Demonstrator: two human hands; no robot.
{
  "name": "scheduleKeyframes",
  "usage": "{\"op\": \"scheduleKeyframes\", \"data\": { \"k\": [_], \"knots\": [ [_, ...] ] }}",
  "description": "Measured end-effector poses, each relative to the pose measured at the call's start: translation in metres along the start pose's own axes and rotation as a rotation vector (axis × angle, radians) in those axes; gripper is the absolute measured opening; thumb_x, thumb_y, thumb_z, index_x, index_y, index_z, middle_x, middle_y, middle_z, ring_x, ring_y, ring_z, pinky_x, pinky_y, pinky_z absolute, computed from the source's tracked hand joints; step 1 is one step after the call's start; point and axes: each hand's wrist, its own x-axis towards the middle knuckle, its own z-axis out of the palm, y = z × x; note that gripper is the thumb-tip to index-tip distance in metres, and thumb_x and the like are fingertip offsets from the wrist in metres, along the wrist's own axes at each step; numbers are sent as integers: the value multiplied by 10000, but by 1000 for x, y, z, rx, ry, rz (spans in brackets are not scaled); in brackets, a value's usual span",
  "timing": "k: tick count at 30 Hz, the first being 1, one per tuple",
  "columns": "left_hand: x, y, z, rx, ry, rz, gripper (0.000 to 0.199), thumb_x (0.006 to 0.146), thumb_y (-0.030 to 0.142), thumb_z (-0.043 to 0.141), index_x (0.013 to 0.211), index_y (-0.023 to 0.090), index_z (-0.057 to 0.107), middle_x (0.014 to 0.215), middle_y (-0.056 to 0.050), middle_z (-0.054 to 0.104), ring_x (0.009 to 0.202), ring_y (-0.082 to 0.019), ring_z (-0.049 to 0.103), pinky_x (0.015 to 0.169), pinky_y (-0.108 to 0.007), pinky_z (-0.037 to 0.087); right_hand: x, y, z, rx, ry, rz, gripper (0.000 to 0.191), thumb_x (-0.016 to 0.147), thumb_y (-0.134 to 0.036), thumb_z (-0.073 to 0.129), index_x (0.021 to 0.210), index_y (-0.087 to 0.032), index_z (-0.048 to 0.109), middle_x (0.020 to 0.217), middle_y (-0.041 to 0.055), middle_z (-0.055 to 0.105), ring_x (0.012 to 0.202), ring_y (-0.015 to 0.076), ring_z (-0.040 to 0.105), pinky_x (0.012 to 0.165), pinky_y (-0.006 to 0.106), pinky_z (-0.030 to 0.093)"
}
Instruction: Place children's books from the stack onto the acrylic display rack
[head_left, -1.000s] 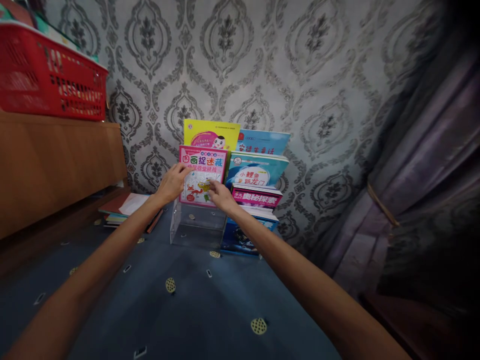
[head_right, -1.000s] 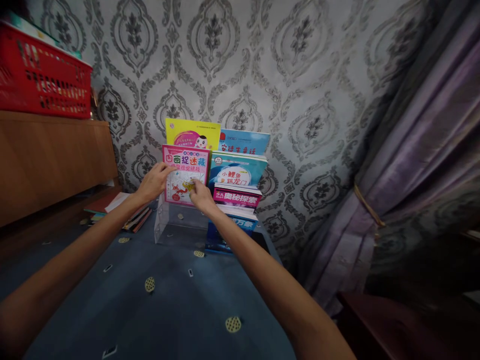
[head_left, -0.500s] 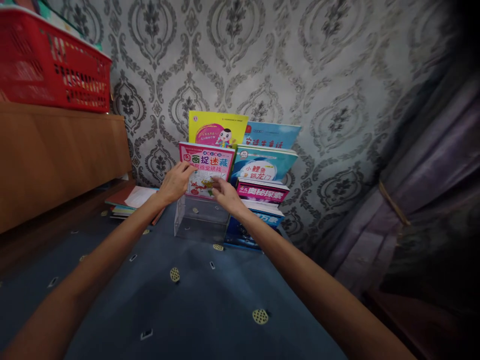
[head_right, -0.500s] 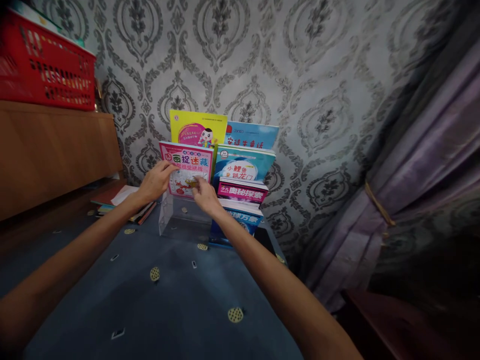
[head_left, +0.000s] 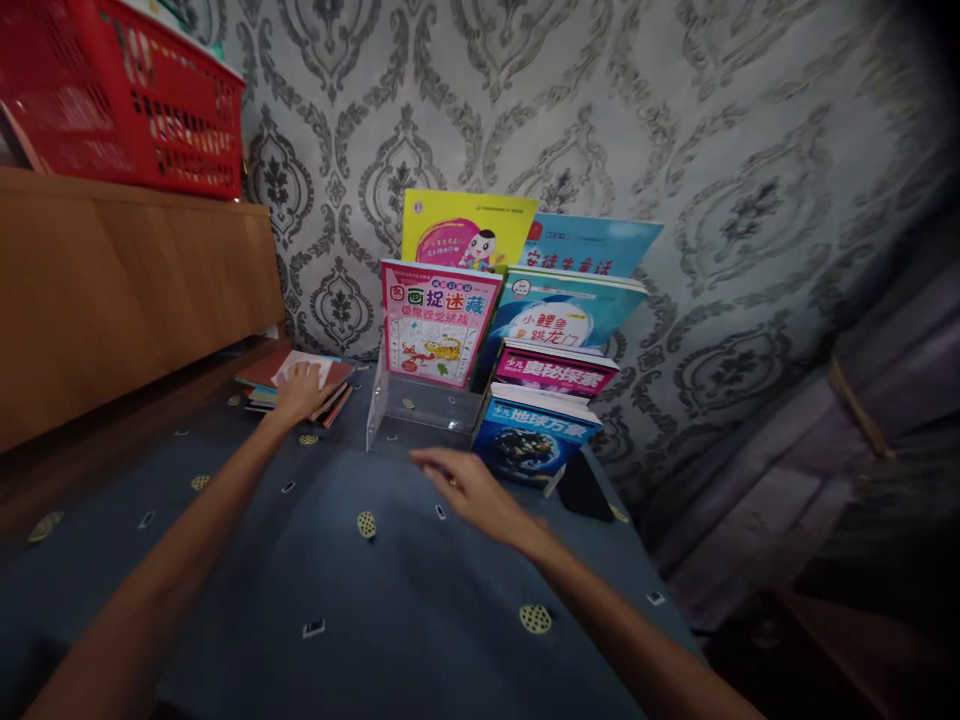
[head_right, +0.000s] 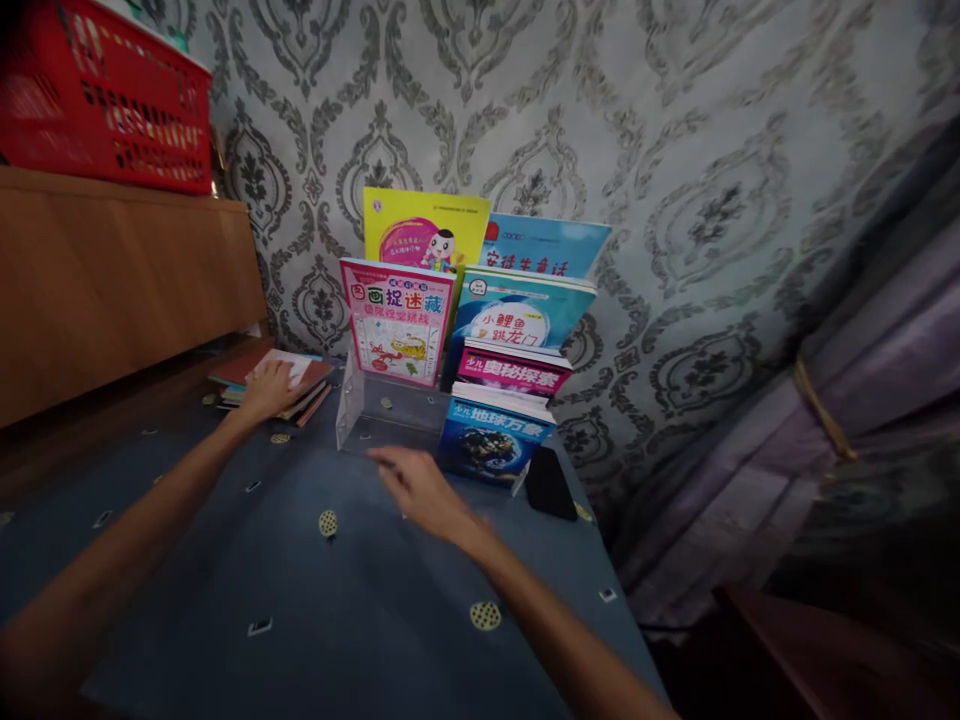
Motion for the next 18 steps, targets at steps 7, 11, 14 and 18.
{"op": "scheduleKeyframes", "data": {
  "k": [7, 11, 14, 18],
  "knots": [
    [1, -39, 23, 48, -269, -63, 835, 889, 719, 409, 1437, 92, 478, 1492, -268, 485, 1405, -421, 411, 1085, -663, 349, -61, 28, 61, 31, -57, 128, 332, 1000, -281, 482, 1254, -244, 693, 1228, 95, 740, 1198, 252, 667, 1062, 455, 512],
    [-4, -43, 23, 78, -294, -9, 828, 858, 711, 496, 1467, 151, 456, 1520, -232, 465, 1417, -400, 396, 1099, -614, 355, -74, 39, 77, 144, 42, 96, 303, 994, -242, 473, 1172, -225, 718, 1246, 112, 730, 1194, 247, 673, 1089, 484, 494],
    [-12, -42, 21, 112, -275, 25, 737, 895, 633, 502, 1463, 165, 453, 1516, -224, 470, 1401, -391, 410, 1083, -606, 362, -80, 39, 82, 199, 90, 88, 300, 1002, -248, 465, 1137, -223, 732, 1250, 121, 727, 1192, 243, 676, 1091, 486, 495],
    [-27, -36, 15, 169, -225, 67, 542, 974, 460, 431, 1406, 138, 489, 1396, -228, 568, 1307, -375, 505, 1054, -611, 368, -83, 37, 82, 214, 90, 87, 302, 1003, -254, 465, 1130, -224, 738, 1260, 130, 720, 1195, 246, 675, 1072, 481, 513]
  ]
}}
